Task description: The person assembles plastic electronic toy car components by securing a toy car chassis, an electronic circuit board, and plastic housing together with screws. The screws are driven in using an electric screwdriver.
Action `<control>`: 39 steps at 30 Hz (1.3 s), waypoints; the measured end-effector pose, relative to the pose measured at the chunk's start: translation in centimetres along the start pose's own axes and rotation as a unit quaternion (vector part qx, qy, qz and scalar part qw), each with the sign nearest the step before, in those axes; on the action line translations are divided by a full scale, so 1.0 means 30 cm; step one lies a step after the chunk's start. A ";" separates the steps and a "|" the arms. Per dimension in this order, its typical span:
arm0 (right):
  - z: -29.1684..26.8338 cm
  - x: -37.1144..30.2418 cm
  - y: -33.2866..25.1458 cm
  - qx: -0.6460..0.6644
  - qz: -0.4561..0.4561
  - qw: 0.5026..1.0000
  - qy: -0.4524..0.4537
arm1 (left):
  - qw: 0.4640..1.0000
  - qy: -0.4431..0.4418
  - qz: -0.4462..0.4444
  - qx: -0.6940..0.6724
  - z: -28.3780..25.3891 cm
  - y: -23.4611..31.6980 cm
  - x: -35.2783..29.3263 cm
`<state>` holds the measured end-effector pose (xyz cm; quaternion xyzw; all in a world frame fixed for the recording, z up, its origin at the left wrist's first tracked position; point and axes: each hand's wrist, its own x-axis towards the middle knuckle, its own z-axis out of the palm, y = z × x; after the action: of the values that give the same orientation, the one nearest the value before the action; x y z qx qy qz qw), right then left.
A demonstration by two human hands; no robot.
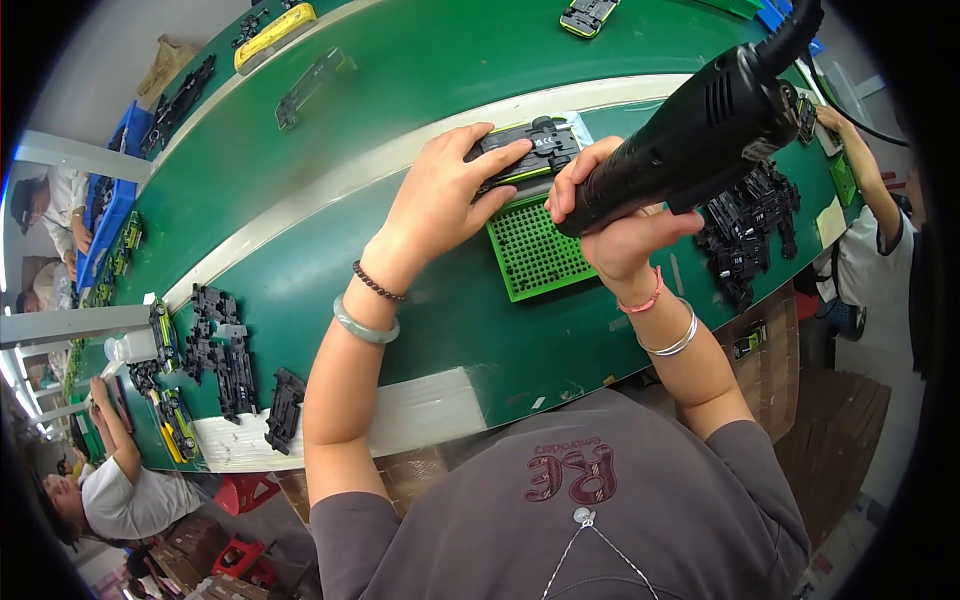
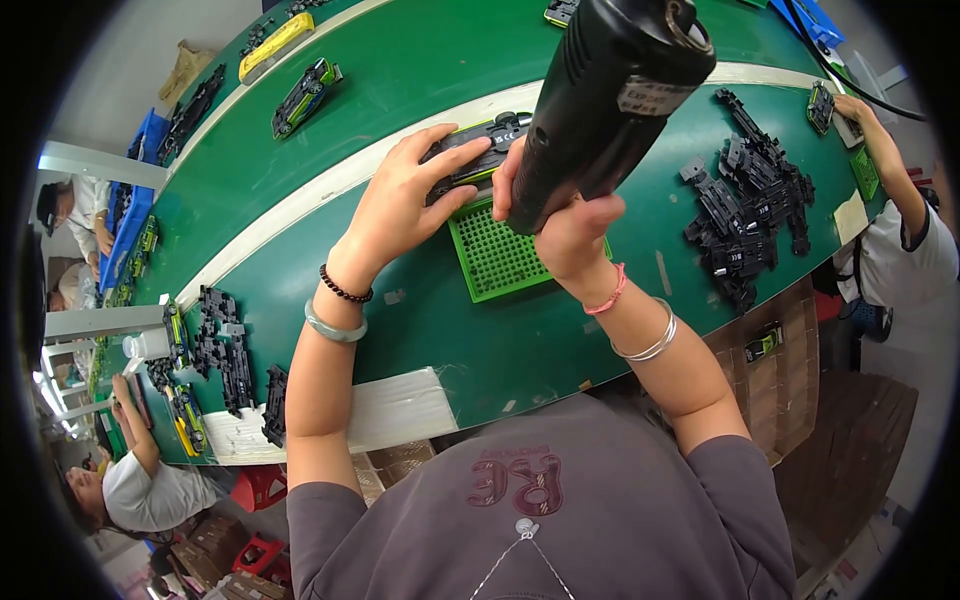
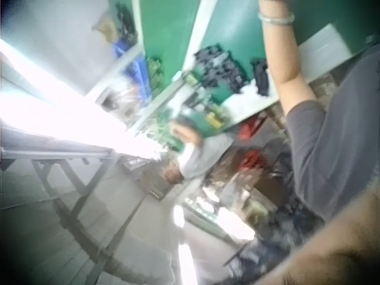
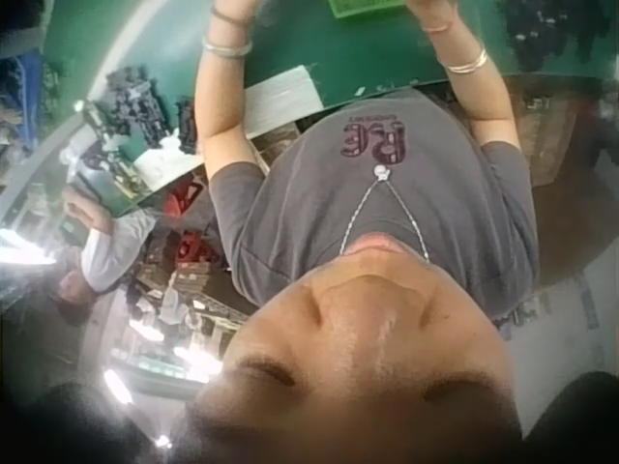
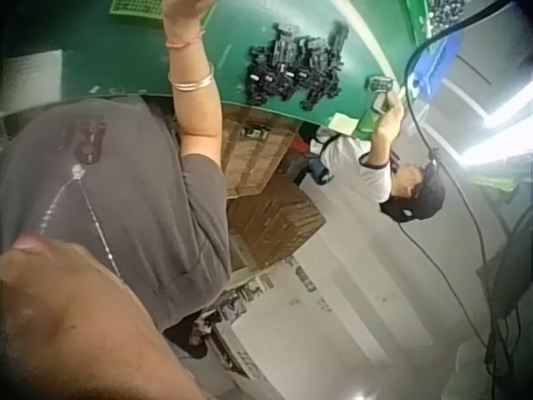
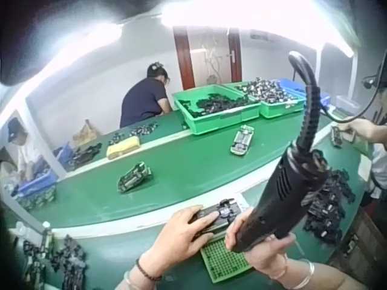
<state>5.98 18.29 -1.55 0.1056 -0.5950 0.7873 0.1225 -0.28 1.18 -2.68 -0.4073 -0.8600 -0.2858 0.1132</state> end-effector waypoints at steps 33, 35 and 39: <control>-0.053 0.228 -0.144 0.012 -0.142 0.988 0.067 | 0.998 0.020 0.034 0.053 0.016 0.011 0.007; -0.051 0.250 -0.123 -0.022 -0.128 0.989 0.076 | 0.998 0.016 0.029 0.056 0.015 0.013 0.002; -0.070 0.264 -0.061 -0.042 -0.103 0.990 0.084 | 0.998 0.023 0.027 0.051 0.018 0.012 0.002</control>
<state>-0.97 21.32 2.03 0.0945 -0.6012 0.7507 0.2568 -0.02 1.71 -2.96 -0.4176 -0.8591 -0.2480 0.1612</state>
